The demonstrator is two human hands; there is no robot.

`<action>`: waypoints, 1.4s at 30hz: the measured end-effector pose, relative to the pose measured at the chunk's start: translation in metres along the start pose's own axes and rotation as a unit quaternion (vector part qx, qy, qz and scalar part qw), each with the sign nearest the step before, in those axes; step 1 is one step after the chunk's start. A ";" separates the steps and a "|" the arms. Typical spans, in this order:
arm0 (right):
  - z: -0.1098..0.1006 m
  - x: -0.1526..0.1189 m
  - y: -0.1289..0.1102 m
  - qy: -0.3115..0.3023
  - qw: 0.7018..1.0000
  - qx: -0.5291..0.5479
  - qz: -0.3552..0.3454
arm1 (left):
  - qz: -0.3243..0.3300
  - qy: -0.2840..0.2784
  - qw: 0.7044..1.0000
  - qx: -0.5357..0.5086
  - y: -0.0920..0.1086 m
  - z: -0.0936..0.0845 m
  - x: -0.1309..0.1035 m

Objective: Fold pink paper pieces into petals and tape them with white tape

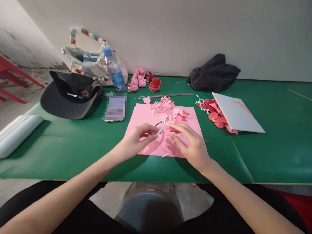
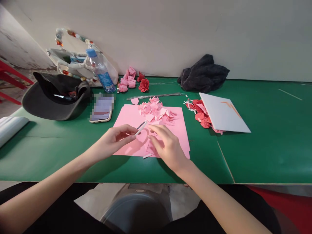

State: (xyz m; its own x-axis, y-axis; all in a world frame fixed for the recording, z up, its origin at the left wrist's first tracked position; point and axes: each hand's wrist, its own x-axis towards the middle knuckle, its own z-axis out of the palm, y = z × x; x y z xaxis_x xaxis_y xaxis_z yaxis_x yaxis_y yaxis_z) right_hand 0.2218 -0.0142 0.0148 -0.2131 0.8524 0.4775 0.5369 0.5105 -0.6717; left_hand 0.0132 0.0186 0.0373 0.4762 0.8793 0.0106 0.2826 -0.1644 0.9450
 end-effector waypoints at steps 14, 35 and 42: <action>0.007 -0.006 -0.018 0.019 0.999 0.025 -0.022 | -0.032 0.003 0.991 -0.129 0.003 0.021 -0.006; 0.008 -0.006 -0.011 0.014 0.999 0.043 0.003 | 0.122 0.035 0.982 0.142 -0.001 0.022 -0.010; 0.011 -0.007 -0.010 -0.007 0.999 0.026 -0.029 | 0.202 0.088 0.957 0.188 -0.009 0.023 -0.009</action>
State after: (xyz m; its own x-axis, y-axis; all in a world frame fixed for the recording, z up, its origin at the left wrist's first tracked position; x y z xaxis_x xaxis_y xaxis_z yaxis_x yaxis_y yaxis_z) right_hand 0.2083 -0.0239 0.0122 -0.2542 0.8229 0.5081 0.4808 0.5633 -0.6719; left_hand 0.0257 0.0015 0.0213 0.4725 0.7657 0.4364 0.4007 -0.6277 0.6674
